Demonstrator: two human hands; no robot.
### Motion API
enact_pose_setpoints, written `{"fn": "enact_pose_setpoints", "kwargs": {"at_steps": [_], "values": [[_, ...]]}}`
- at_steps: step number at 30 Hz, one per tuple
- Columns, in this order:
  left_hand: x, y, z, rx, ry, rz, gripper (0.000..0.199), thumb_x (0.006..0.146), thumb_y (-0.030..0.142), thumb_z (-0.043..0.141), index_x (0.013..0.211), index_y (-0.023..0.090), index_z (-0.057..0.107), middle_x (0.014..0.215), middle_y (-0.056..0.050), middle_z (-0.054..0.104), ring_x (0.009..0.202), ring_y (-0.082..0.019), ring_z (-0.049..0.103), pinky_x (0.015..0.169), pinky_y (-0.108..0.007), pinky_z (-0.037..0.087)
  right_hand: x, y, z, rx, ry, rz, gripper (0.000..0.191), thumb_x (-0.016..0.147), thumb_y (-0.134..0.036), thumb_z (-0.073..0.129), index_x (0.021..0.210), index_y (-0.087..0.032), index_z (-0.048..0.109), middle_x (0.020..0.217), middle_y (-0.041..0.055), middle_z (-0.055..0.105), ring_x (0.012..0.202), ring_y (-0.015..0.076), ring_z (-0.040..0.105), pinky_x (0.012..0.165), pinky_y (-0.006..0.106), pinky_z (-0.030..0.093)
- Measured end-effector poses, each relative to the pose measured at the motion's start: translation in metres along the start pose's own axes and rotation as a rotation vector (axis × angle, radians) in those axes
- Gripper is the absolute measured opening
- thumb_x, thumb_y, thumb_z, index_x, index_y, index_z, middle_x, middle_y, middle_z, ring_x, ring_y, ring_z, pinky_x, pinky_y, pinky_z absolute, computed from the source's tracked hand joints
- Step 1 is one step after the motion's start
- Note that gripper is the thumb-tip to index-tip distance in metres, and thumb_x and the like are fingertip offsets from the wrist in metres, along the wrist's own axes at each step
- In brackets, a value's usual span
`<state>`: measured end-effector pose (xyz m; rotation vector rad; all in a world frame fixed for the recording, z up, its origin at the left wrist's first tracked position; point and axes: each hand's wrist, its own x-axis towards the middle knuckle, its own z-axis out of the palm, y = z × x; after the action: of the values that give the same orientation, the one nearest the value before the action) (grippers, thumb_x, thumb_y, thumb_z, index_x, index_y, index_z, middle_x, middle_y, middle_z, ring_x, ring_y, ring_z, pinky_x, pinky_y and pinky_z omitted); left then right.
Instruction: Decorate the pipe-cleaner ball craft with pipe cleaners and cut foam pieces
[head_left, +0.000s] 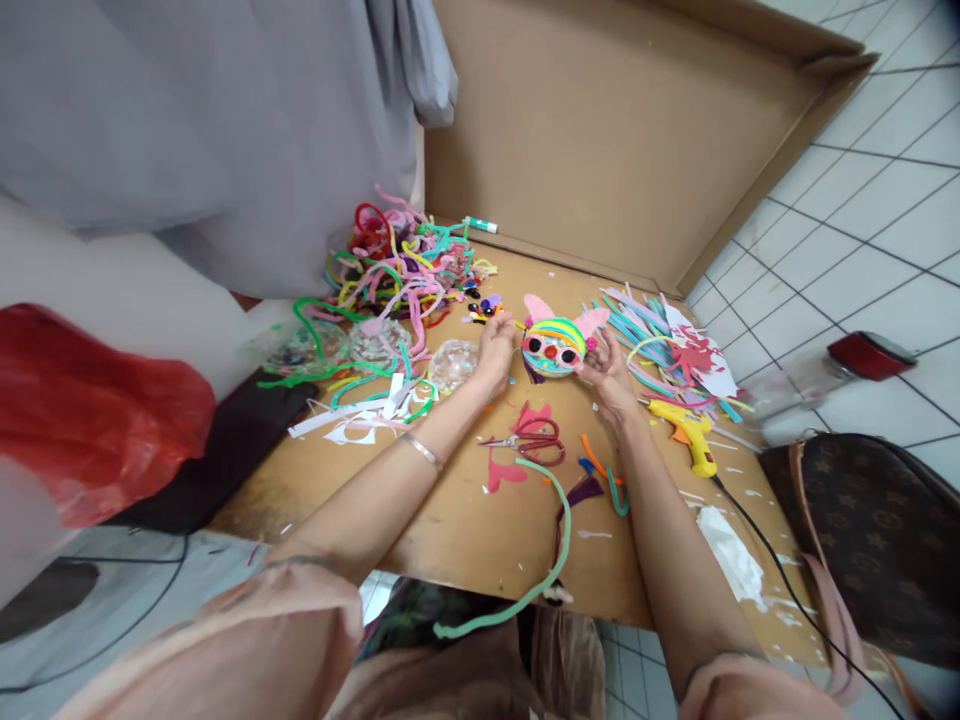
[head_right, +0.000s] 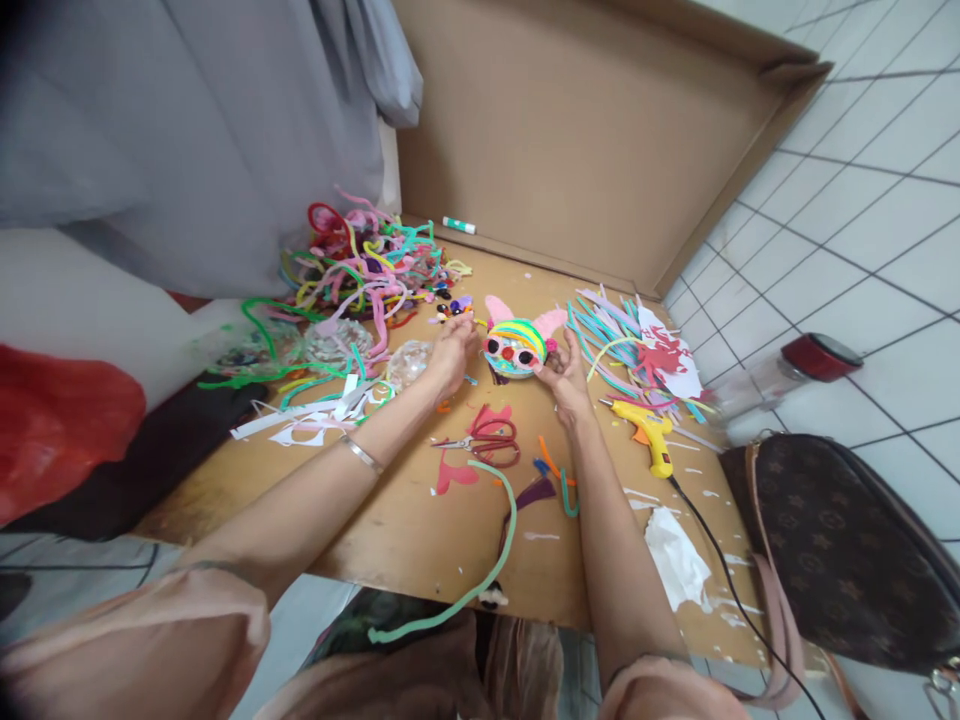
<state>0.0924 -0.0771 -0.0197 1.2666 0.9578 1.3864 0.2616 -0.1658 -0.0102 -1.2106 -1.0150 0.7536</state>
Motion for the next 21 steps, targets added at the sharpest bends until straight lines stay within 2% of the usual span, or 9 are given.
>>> {"fn": "enact_pose_setpoints", "kwargs": {"at_steps": [1, 3, 8, 11, 13, 18, 21], "values": [[-0.001, 0.001, 0.003, -0.101, 0.003, -0.125, 0.016, 0.092, 0.024, 0.043, 0.103, 0.020, 0.054, 0.102, -0.009, 0.066, 0.095, -0.017, 0.066, 0.093, -0.039, 0.052, 0.000, 0.000, 0.000, -0.002, 0.000, 0.001, 0.096, 0.049, -0.031, 0.082, 0.137, -0.032, 0.043, 0.110, 0.0028, 0.066, 0.103, 0.0200, 0.062, 0.102, 0.042, 0.048], [-0.006, 0.008, 0.007, -0.250, 0.007, -0.286, 0.012, 0.093, 0.027, 0.046, 0.098, 0.020, 0.055, 0.098, -0.007, 0.066, 0.094, -0.016, 0.065, 0.095, -0.037, 0.051, 0.000, 0.000, 0.000, -0.002, 0.001, 0.003, 0.098, 0.049, -0.030, 0.082, 0.138, -0.032, 0.042, 0.112, 0.0030, 0.065, 0.103, 0.0198, 0.062, 0.101, 0.042, 0.048], [-0.015, 0.023, 0.005, -0.417, -0.047, -0.453, 0.012, 0.094, 0.028, 0.048, 0.089, 0.020, 0.055, 0.096, -0.005, 0.067, 0.098, -0.016, 0.065, 0.096, -0.035, 0.049, 0.002, 0.004, -0.003, -0.016, -0.013, -0.004, 0.095, 0.051, -0.031, 0.082, 0.137, -0.032, 0.043, 0.112, 0.0028, 0.064, 0.101, 0.0198, 0.061, 0.097, 0.041, 0.050], [-0.018, 0.022, 0.001, -0.462, -0.097, -0.455, 0.008, 0.090, 0.027, 0.054, 0.089, 0.020, 0.057, 0.098, -0.004, 0.068, 0.097, -0.015, 0.065, 0.097, -0.033, 0.048, 0.002, 0.005, -0.007, 0.050, -0.012, 0.003, 0.095, 0.049, -0.027, 0.084, 0.135, -0.033, 0.044, 0.107, 0.0009, 0.064, 0.099, 0.0188, 0.061, 0.093, 0.038, 0.050], [-0.021, 0.019, 0.001, -0.466, -0.129, -0.438, 0.008, 0.083, 0.023, 0.062, 0.089, 0.019, 0.058, 0.098, -0.003, 0.067, 0.094, -0.014, 0.065, 0.097, -0.033, 0.047, 0.001, 0.004, -0.011, 0.105, -0.015, 0.020, 0.094, 0.048, -0.023, 0.085, 0.133, -0.032, 0.045, 0.103, -0.0002, 0.064, 0.096, 0.0179, 0.061, 0.091, 0.036, 0.050], [-0.030, 0.007, 0.001, -0.490, -0.240, -0.329, 0.037, 0.058, 0.010, 0.080, 0.089, 0.016, 0.061, 0.091, -0.004, 0.068, 0.093, -0.017, 0.063, 0.100, -0.036, 0.045, -0.006, -0.007, -0.020, 0.177, -0.036, 0.068, 0.087, 0.050, -0.012, 0.081, 0.128, -0.033, 0.049, 0.094, -0.0036, 0.064, 0.088, 0.0148, 0.062, 0.081, 0.029, 0.051], [-0.035, 0.001, 0.001, -0.492, -0.271, -0.268, 0.045, 0.052, 0.010, 0.086, 0.089, 0.015, 0.062, 0.090, -0.005, 0.069, 0.096, -0.018, 0.063, 0.103, -0.039, 0.044, -0.010, -0.011, -0.025, 0.191, -0.031, 0.076, 0.084, 0.050, -0.009, 0.076, 0.126, -0.033, 0.051, 0.090, -0.0044, 0.062, 0.082, 0.0135, 0.062, 0.072, 0.026, 0.051]]}}
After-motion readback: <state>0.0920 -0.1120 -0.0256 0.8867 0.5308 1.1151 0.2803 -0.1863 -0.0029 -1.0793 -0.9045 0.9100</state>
